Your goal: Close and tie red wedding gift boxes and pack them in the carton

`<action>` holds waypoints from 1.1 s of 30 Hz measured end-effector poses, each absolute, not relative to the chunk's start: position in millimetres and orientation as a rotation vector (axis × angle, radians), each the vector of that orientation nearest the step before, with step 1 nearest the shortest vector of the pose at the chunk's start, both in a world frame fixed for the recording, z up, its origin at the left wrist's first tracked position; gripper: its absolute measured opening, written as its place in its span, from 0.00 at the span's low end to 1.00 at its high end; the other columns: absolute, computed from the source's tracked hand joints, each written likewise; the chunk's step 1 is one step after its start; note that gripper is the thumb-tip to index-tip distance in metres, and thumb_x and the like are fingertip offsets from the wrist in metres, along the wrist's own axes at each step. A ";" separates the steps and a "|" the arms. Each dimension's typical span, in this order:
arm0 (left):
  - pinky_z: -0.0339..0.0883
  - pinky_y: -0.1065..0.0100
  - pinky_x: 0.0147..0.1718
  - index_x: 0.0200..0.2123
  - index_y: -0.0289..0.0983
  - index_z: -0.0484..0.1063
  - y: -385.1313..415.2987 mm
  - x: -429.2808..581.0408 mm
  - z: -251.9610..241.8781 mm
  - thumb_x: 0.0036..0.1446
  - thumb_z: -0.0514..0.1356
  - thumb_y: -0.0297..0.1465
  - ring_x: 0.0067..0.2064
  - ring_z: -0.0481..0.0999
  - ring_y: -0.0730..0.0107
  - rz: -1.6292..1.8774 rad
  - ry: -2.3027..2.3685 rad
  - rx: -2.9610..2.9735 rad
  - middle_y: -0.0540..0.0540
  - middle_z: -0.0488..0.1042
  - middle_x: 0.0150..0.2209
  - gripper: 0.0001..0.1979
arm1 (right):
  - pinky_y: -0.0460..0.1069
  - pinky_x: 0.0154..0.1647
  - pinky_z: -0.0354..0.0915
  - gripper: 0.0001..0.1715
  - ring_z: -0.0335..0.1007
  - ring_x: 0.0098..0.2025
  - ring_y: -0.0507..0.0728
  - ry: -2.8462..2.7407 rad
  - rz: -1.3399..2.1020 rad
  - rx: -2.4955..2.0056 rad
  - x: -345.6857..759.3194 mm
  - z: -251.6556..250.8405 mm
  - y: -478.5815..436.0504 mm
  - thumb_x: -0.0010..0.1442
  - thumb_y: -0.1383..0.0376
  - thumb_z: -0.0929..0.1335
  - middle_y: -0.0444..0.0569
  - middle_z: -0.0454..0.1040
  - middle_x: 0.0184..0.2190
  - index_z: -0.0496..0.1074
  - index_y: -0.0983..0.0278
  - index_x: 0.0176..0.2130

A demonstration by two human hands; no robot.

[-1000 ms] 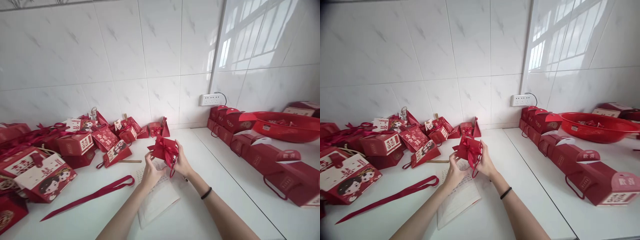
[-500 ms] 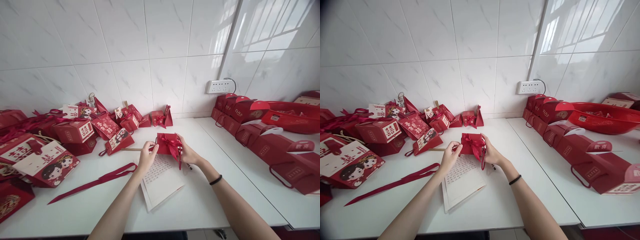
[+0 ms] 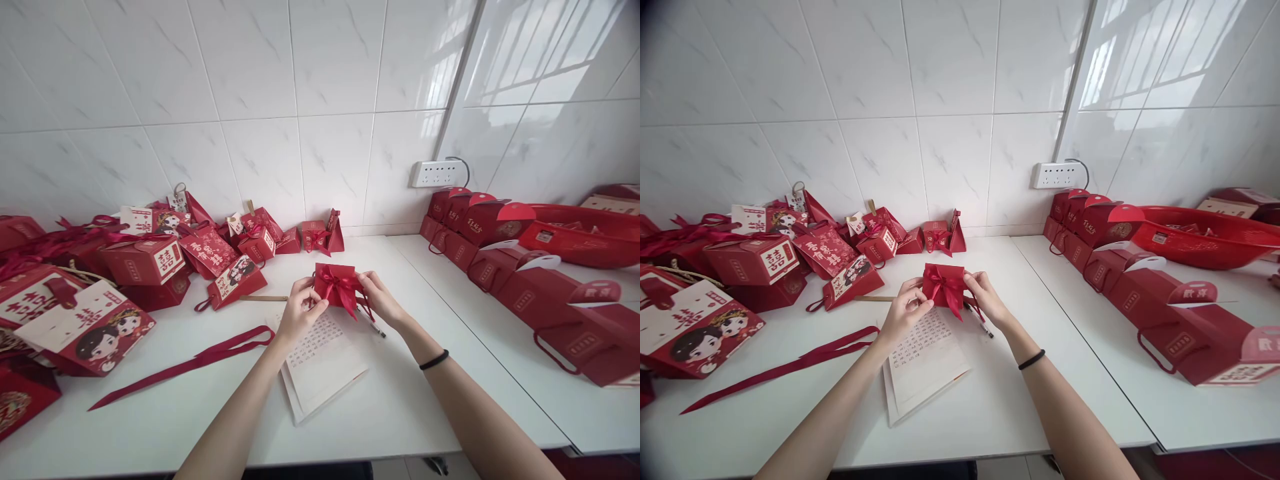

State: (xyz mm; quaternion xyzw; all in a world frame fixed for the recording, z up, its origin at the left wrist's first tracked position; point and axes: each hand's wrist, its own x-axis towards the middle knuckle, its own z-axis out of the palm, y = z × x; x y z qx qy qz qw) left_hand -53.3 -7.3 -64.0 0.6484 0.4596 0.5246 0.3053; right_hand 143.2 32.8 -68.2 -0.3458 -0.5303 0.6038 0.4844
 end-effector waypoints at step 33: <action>0.60 0.58 0.55 0.22 0.38 0.67 -3.6 -49.5 -71.3 0.51 0.59 0.34 0.62 0.58 0.55 1.329 1.154 1.824 0.41 0.60 0.60 0.09 | 0.65 0.55 0.60 0.15 0.56 0.58 0.66 -1.552 0.457 -0.922 130.4 -58.6 14.4 0.55 0.55 0.67 0.59 0.61 0.51 0.65 0.62 0.40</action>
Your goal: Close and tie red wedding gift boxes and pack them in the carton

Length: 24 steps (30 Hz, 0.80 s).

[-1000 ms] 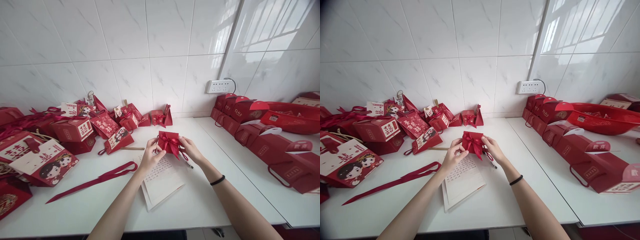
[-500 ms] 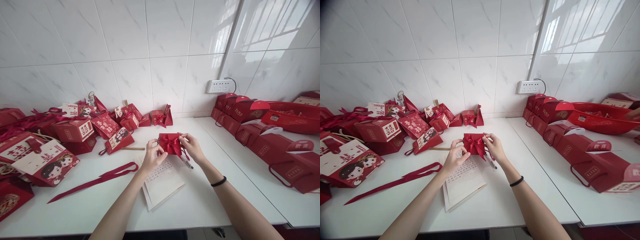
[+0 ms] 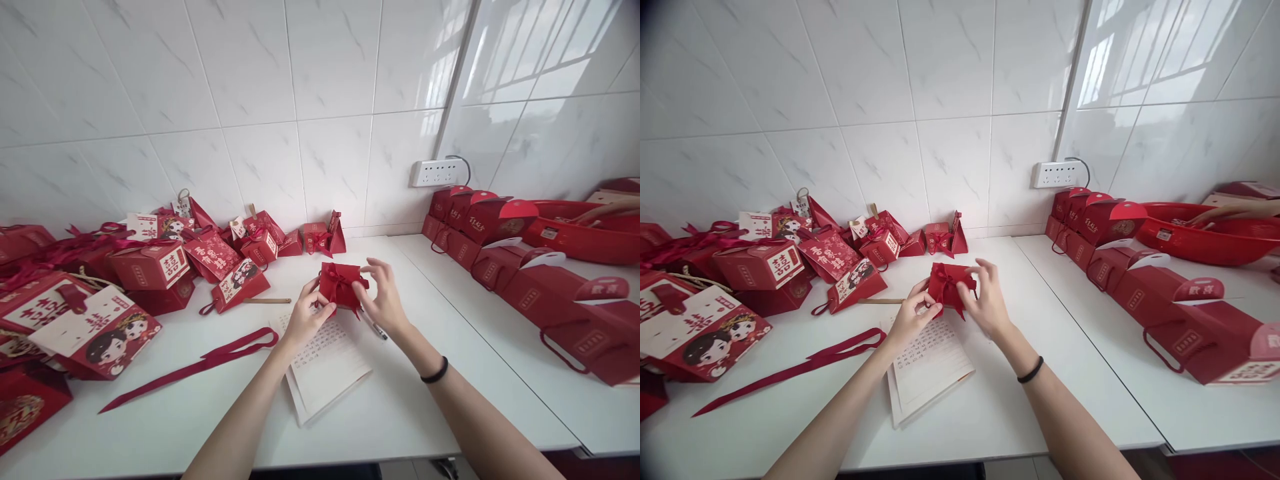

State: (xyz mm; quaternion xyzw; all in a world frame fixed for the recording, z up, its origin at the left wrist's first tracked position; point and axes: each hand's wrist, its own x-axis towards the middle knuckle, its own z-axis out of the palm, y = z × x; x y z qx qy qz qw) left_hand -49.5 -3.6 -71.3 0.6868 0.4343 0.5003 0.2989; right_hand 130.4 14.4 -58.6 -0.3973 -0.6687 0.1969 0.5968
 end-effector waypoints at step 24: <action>0.56 0.55 0.58 0.33 0.39 0.71 26.4 -33.8 -35.0 0.54 0.55 0.25 0.58 0.62 0.60 1.264 1.310 2.244 0.44 0.67 0.52 0.06 | 0.61 0.56 0.64 0.10 0.49 0.63 0.64 -1.895 -0.078 -0.515 115.8 -87.7 11.9 0.61 0.71 0.64 0.55 0.56 0.56 0.72 0.62 0.41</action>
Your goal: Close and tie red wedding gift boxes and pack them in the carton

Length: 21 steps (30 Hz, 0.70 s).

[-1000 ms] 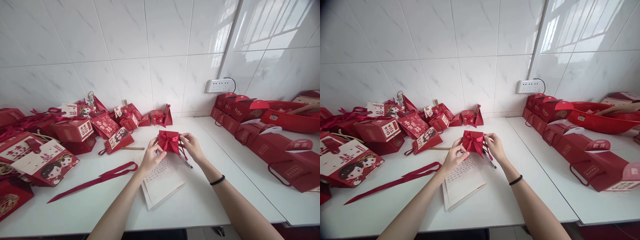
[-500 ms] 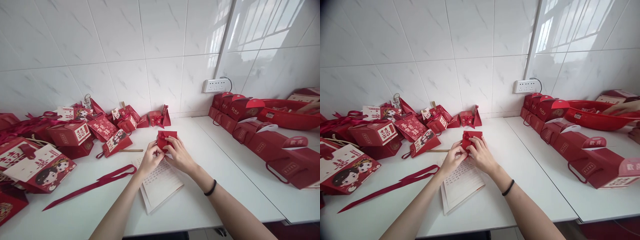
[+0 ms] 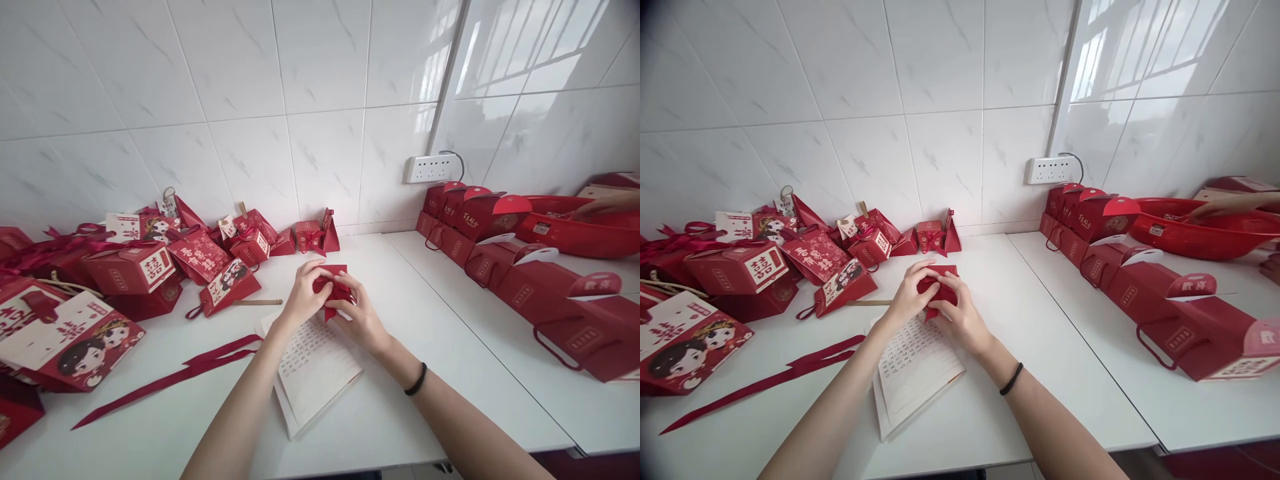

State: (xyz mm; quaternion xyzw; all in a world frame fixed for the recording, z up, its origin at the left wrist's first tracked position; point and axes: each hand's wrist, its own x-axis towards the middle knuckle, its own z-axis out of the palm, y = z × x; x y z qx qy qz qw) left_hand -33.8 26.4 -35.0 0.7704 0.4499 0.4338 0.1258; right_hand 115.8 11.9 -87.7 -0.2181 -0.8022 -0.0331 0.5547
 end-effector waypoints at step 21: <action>0.60 0.57 0.54 0.30 0.40 0.72 17.9 -39.5 -46.4 0.54 0.60 0.27 0.53 0.64 0.59 1.361 1.400 2.259 0.47 0.68 0.48 0.03 | 0.51 0.30 0.56 0.12 0.62 0.29 0.54 -2.171 -0.428 -0.459 109.0 -81.9 -8.5 0.63 0.73 0.63 0.46 0.69 0.26 0.72 0.63 0.43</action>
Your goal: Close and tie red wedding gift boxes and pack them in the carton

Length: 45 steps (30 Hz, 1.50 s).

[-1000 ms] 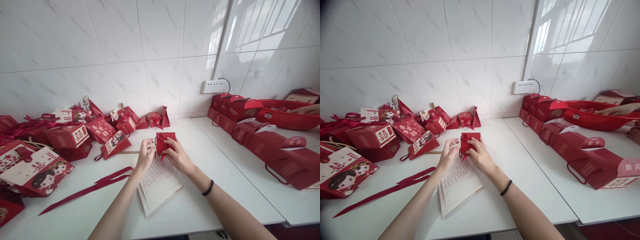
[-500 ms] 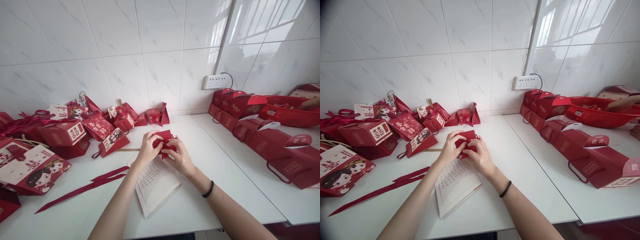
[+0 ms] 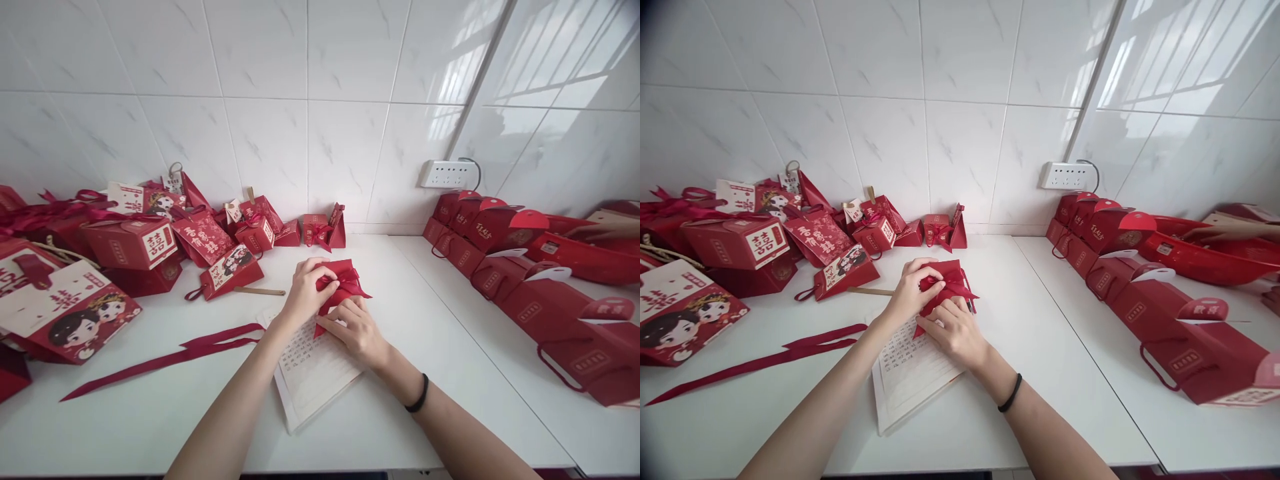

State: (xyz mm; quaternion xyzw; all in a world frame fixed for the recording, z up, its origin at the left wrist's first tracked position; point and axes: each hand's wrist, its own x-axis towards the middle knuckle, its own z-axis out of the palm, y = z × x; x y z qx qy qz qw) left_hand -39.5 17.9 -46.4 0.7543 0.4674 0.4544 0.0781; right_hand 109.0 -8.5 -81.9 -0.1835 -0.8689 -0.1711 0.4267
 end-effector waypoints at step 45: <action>0.63 0.58 0.50 0.38 0.39 0.65 18.7 -38.5 -54.8 0.53 0.63 0.30 0.50 0.67 0.61 1.448 1.240 2.330 0.44 0.70 0.45 0.10 | 0.47 0.26 0.56 0.24 0.57 0.25 0.52 -1.617 0.846 -1.109 138.4 -57.3 19.7 0.53 0.45 0.64 0.41 0.62 0.22 0.60 0.61 0.24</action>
